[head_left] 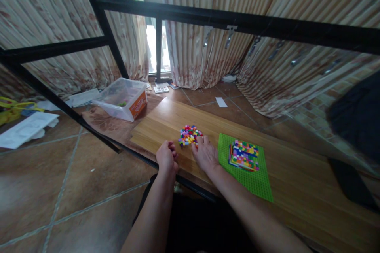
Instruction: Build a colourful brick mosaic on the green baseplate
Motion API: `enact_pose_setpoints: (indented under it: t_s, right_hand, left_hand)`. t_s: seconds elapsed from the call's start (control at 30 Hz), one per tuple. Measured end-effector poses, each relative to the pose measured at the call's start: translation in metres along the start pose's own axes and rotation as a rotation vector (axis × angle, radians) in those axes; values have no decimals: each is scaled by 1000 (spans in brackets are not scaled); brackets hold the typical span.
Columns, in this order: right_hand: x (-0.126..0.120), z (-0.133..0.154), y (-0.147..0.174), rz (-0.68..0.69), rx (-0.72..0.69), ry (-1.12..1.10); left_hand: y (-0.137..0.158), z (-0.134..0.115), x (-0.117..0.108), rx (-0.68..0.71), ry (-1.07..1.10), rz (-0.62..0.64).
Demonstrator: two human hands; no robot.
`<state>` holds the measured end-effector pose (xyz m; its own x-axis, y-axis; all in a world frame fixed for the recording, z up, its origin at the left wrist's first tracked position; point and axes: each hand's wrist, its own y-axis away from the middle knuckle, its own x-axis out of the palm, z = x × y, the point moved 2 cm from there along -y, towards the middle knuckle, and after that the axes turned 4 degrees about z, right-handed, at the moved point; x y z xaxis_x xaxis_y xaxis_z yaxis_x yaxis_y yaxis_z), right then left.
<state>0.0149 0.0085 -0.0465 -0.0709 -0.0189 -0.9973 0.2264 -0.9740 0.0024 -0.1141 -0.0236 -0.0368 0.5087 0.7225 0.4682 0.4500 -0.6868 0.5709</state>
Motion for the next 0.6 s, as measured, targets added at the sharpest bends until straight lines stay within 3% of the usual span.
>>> enact_pose_setpoints:
  t_s: [0.13,0.43,0.6]
  right_hand:
    - [1,-1,0,0,12,-23]
    - [1,-2,-3,-15,-40,-59]
    - [0,-1,-4,-4,-99,-72]
  left_hand:
    - [-5,-1,-1,21,-57,13]
    - [-15,2,19,-138,-147,299]
    - [-12,13,26,-182,-135,370]
